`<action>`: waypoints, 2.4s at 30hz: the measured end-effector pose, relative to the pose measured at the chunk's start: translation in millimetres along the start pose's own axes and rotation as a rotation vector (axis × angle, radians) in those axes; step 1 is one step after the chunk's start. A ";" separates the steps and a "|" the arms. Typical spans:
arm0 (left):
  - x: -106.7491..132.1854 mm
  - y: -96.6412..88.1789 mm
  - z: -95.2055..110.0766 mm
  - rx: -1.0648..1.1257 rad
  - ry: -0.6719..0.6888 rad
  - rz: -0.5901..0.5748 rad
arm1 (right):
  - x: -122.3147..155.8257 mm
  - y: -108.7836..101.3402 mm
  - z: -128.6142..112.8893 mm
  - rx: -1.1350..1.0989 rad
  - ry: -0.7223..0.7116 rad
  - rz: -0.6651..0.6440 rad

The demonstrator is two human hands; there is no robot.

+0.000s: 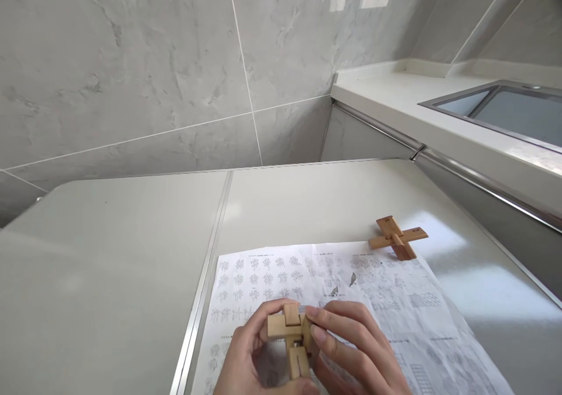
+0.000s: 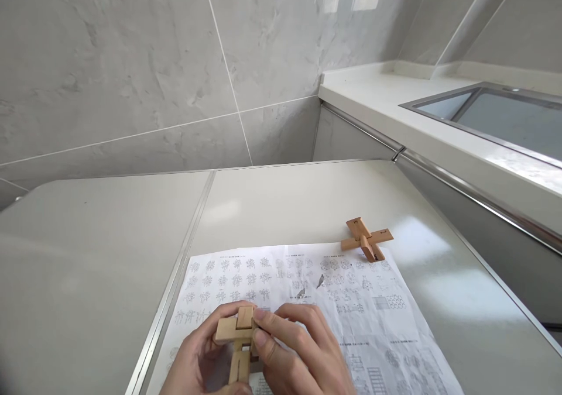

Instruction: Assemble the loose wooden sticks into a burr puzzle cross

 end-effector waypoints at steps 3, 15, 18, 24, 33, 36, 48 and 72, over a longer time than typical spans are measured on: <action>-0.8 -0.5 0.4 0.033 -0.039 -0.022 | 3.3 1.5 5.4 0.016 0.054 -0.006; 0.3 -6.8 8.4 -0.151 0.010 0.056 | 11.9 24.1 20.2 -0.389 0.418 -0.146; 0.7 -14.0 18.4 -0.269 0.091 0.142 | 9.6 25.1 20.0 -0.540 0.469 -0.156; 0.2 -23.0 23.1 -0.492 0.213 0.236 | 19.8 34.1 28.6 -0.803 0.854 -0.063; 5.2 -24.4 26.4 -0.821 0.533 0.262 | 27.0 43.8 30.4 -1.099 1.246 -0.052; 7.4 -19.0 31.5 -0.895 0.656 0.263 | 24.7 47.4 29.8 -1.218 1.223 -0.021; 12.0 -9.5 44.5 -0.899 0.780 0.228 | 22.7 47.2 26.6 -1.432 1.213 -0.056; 15.6 -1.1 53.5 -0.906 0.856 0.167 | 27.2 46.0 24.6 -1.368 1.163 -0.073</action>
Point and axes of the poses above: each hand's wrist, its own x-axis away from the middle knuckle, its own y-axis out of the palm, z = x × y, the point moved 7 cm from there along -x, towards the middle knuckle, and after that the axes turned 6 degrees about -y, right-handed, at the moved point
